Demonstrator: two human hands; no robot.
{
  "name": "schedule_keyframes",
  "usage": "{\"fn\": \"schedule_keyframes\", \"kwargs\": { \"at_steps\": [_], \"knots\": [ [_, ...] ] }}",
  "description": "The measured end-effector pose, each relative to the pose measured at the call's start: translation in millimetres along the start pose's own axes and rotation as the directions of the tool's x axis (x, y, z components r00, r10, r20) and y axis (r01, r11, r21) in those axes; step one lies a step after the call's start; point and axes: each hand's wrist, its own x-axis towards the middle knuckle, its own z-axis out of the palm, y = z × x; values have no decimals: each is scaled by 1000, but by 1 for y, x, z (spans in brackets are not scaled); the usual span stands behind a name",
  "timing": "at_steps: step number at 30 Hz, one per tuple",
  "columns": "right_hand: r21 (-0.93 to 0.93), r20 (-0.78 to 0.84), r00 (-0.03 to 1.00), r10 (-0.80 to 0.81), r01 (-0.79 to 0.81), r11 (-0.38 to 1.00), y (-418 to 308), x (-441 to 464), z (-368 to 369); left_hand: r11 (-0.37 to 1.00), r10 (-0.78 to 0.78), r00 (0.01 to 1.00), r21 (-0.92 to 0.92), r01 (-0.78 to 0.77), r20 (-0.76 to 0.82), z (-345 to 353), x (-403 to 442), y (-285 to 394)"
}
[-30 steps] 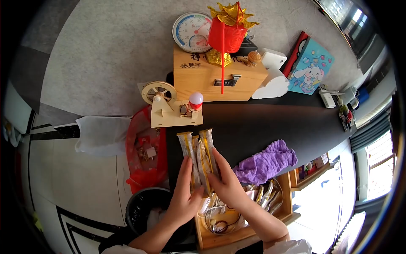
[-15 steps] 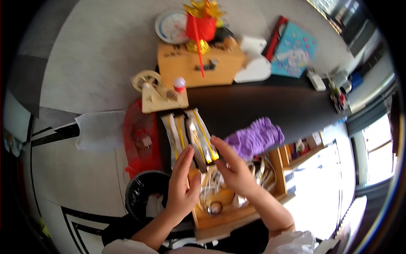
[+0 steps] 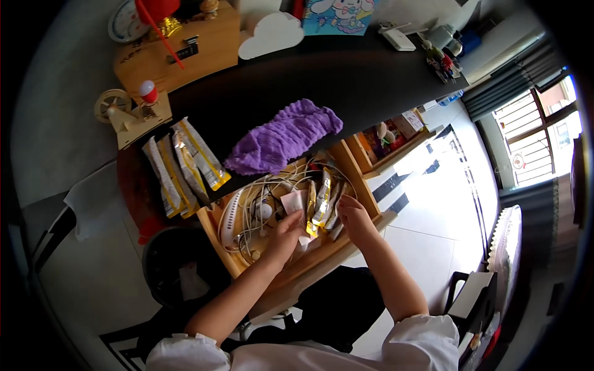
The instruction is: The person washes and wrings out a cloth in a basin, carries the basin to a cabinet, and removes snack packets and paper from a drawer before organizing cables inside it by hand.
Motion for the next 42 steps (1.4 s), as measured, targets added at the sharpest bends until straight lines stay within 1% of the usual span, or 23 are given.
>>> {"fn": "schedule_keyframes", "kwargs": {
  "at_steps": [1,3,4,5,7,11,13,15,16,19,20,22,23,25,26,28,31,32,35,37,38,41,42],
  "knots": [
    [48,100,993,-65,60,997,3,0,-4,998,-63,998,-22,63,27,2,9,-6],
    [-192,18,996,-88,90,977,25,17,-11,993,-93,996,-76,93,8,17,15,0],
    [-167,16,1000,-4,7,986,36,26,-18,996,-88,996,6,88,-16,20,26,-9],
    [-107,67,997,49,-42,993,35,23,-17,993,-96,995,-63,95,-12,29,27,-4],
    [-126,95,993,75,-63,990,31,18,-12,987,-151,986,43,154,-66,35,40,-9],
    [-103,142,984,104,-90,991,60,41,-25,994,-94,993,55,98,-74,46,62,-26],
    [-25,136,981,140,-138,990,68,49,-28,973,-76,991,208,98,-108,43,87,-59],
    [92,91,974,209,-217,972,49,37,-21,919,-83,988,374,126,-128,48,89,-49],
    [0,61,974,216,-216,976,54,41,-24,930,-63,987,350,111,-146,53,86,-46],
    [-67,157,967,201,-193,979,55,44,-32,884,125,991,460,-87,-53,42,110,-87],
    [-59,201,956,213,-205,977,52,43,-34,881,182,981,455,-132,-68,45,108,-89],
    [-42,291,929,227,-225,973,45,41,-39,789,251,967,586,-183,-37,44,104,-91],
    [-26,286,932,222,-224,974,41,37,-35,753,277,961,626,-201,-25,45,103,-92],
    [9,272,938,214,-225,974,35,29,-27,818,257,966,534,-215,-5,47,103,-96],
    [-5,204,960,194,-197,980,35,31,-27,847,247,969,485,-219,5,47,103,-97],
    [-41,68,987,145,-142,989,35,34,-26,816,241,971,543,-198,-8,48,104,-97],
    [42,64,986,155,-158,986,47,44,-30,731,211,977,670,-127,-44,57,96,-75],
    [27,20,982,188,-188,982,56,51,-31,692,199,978,716,-95,-62,61,90,-63],
    [39,-79,968,237,-234,971,65,57,-32,731,50,996,682,12,-71,65,85,-40],
    [-7,-22,964,266,-266,964,54,49,-30,835,80,996,548,-47,-37,51,106,-77],
    [-31,7,960,280,-280,960,49,46,-29,877,98,995,474,-76,-23,51,108,-72],
    [-14,72,928,366,-366,930,46,43,-28,738,-50,999,673,47,-15,45,104,-61],
    [0,87,931,353,-355,935,47,43,-29,804,-46,999,595,29,13,41,106,-68]
  ]
}}
